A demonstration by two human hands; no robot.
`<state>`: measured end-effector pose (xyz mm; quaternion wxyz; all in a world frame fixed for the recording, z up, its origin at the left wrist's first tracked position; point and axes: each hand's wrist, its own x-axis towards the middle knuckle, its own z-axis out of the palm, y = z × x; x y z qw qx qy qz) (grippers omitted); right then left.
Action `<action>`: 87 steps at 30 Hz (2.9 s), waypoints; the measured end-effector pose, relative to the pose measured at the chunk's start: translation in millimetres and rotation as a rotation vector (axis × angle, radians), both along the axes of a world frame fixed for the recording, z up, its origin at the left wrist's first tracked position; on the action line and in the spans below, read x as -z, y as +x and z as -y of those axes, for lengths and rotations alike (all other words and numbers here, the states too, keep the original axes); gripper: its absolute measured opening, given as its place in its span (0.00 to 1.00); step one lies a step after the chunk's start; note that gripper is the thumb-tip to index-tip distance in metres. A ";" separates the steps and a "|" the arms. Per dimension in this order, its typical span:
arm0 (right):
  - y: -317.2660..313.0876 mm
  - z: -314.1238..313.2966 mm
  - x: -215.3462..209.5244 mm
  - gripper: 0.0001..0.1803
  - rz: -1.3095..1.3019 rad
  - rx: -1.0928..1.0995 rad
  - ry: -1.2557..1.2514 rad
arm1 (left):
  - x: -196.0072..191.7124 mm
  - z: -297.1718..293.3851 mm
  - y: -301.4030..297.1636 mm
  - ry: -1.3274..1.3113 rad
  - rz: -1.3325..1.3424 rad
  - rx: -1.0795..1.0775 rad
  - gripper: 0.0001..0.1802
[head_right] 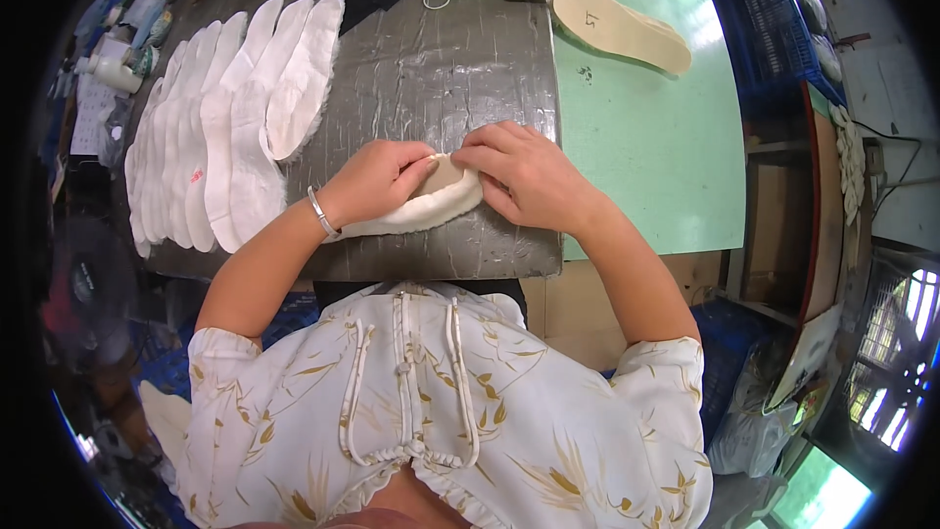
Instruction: Assembling and lining shoe insoles at a factory workbench.
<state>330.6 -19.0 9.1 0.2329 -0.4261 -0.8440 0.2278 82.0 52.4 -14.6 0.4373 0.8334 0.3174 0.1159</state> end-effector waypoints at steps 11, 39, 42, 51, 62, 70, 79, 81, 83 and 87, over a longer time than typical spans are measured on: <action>-0.3 -3.1 -1.0 0.13 0.029 -0.074 0.008 | -1.1 7.4 1.1 0.072 -0.021 0.030 0.10; -20.2 27.6 30.4 0.09 -0.286 0.420 0.234 | -20.8 23.4 2.8 -0.163 0.110 0.074 0.20; -23.8 31.2 31.2 0.09 -0.293 0.472 0.230 | -18.8 27.7 4.3 -0.004 0.078 0.028 0.18; -14.8 45.7 15.8 0.17 -0.534 0.321 0.005 | -23.3 37.5 -6.8 0.242 0.052 -0.003 0.13; -17.9 61.9 13.4 0.18 -0.463 0.351 0.202 | -24.4 51.8 -15.4 0.505 0.145 0.037 0.20; -17.3 58.8 12.7 0.13 -0.356 0.338 0.232 | -27.7 57.6 -8.5 0.498 0.099 0.052 0.14; -11.2 60.9 9.1 0.20 -0.369 0.366 0.005 | -3.9 60.0 7.8 0.615 0.079 0.063 0.16; -12.7 58.9 8.7 0.21 -0.210 0.291 0.006 | 1.6 62.2 12.1 0.595 0.037 0.053 0.16; -11.8 59.6 18.7 0.19 -0.105 0.263 0.077 | -1.9 63.8 10.7 0.587 0.133 -0.040 0.19; -11.7 59.6 19.6 0.18 -0.116 0.303 0.041 | 5.7 68.4 -26.7 0.776 0.122 -0.185 0.26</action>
